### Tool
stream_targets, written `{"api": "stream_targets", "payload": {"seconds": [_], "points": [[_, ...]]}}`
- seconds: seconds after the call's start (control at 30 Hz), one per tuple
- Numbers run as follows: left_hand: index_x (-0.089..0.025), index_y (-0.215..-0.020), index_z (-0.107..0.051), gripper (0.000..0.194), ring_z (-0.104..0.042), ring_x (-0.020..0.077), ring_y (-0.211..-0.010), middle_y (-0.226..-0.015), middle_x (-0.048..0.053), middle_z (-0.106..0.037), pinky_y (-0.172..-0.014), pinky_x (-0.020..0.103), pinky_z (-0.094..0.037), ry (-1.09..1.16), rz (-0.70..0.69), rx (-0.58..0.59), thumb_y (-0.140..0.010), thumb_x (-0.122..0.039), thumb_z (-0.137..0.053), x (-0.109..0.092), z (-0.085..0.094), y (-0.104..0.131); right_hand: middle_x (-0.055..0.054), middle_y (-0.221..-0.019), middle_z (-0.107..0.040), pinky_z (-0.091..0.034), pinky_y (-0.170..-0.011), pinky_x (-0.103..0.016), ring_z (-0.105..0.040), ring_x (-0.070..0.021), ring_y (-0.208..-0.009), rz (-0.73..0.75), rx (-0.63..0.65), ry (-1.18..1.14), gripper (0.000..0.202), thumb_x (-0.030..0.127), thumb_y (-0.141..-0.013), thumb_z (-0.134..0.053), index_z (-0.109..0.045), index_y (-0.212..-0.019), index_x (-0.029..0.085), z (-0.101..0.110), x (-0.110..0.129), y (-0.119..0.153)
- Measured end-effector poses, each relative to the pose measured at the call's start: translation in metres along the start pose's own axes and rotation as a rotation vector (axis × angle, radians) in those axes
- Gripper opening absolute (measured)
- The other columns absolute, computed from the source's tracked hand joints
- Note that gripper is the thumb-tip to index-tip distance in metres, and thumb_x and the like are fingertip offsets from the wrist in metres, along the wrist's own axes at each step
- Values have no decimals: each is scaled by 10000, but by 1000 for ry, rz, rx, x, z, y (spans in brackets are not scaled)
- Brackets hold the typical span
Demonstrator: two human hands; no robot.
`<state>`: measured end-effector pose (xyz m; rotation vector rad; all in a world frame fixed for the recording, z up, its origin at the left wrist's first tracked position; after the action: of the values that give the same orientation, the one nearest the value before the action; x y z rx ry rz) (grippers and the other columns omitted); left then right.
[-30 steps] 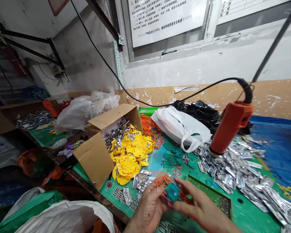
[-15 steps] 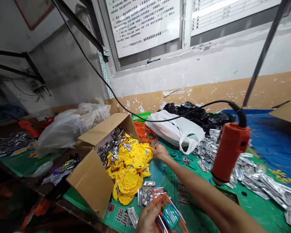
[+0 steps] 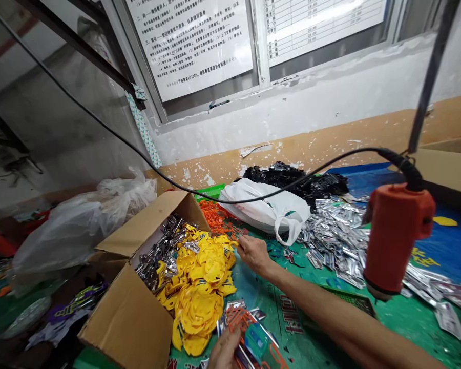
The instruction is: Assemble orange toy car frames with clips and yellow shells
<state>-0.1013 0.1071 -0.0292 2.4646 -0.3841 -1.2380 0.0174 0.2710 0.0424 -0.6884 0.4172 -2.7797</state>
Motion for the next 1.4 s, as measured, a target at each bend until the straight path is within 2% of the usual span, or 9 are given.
{"api": "stream_targets", "payload": {"seconds": [0.1,0.2,0.37,0.57,0.8,0.93,1.07,1.3,1.4], "points": [[-152,-937,-735,312,-623,307,-1093,-957,99,-749,-927,399,-506,79,-43,-26,-681,-328,-775,-7,-14,7,-55,-929,-644,-481,-791,-365,-594,-183,-882,240,-52,5,166,229,-904,-487,-639,-876,169,30,20,44],[-189,-994,-716,297,-610,246,-1114,-1048,64,-728,-945,348,-495,163,-167,-41,-733,-330,-740,-16,-30,13,-111,-1044,-639,-456,-766,-385,-577,-214,-878,429,-105,-3,211,208,-888,-431,-638,-916,181,59,34,97],[-180,-991,-715,332,-601,234,-1095,-1076,64,-712,-930,299,-480,69,-252,7,-724,-374,-742,-11,-52,27,-158,-992,-638,-490,-685,-360,-587,-221,-827,699,-427,-69,218,90,-801,-505,-588,-995,144,103,42,166],[-164,-1125,-669,367,-625,218,-935,-1039,72,-705,-823,281,-480,-300,-332,145,-832,-379,-623,-3,-76,38,-160,-1278,-542,-523,-906,-418,-532,-273,-1198,447,-243,-314,386,126,-786,-577,-528,-1155,227,100,15,193],[-173,-1142,-673,359,-595,206,-808,-891,49,-697,-737,254,-465,-731,-420,205,-862,-369,-564,7,-101,48,-141,-1173,-660,-574,-856,-374,-656,-275,-1054,94,-182,-526,168,358,-773,-668,-624,-837,209,98,-16,198],[-186,-1180,-657,366,-597,224,-878,-953,66,-694,-801,265,-462,-774,-433,262,-861,-341,-567,11,-114,52,-126,-1115,-688,-575,-854,-396,-687,-264,-987,-177,-110,-844,593,335,-683,-754,-512,-1210,210,93,-40,202],[-182,-1127,-690,319,-624,245,-875,-948,93,-704,-799,301,-498,-801,-449,213,-860,-301,-562,13,-114,53,-129,-1245,-612,-550,-899,-401,-612,-299,-1133,-353,-121,-1195,837,302,-568,-842,-445,-1304,260,89,-66,210],[-150,-1407,-408,571,-539,274,-1195,-1287,159,-591,-1007,429,-437,-1426,-1140,391,-844,-55,-418,22,-131,69,-128,-1252,-618,-521,-935,-400,-595,-305,-1155,-230,-142,-1385,696,293,-593,-838,-546,-1225,266,96,-62,216],[-118,-1474,-238,658,-524,294,-1212,-1305,183,-570,-989,449,-441,-1655,-1258,424,-836,-26,-369,31,-137,75,-111,-1231,-619,-511,-945,-379,-605,-290,-1140,-166,-197,-1379,647,287,-601,-835,-584,-1197,274,97,-59,220]]}}
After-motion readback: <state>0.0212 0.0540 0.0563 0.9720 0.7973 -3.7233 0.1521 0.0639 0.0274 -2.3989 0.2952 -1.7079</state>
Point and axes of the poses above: each hand's wrist, its own y-axis away from the middle knuckle, its own z-axis out of the back of the hand, x = y × z, the point moved 6 cm from there along -y, towards the middle knuckle
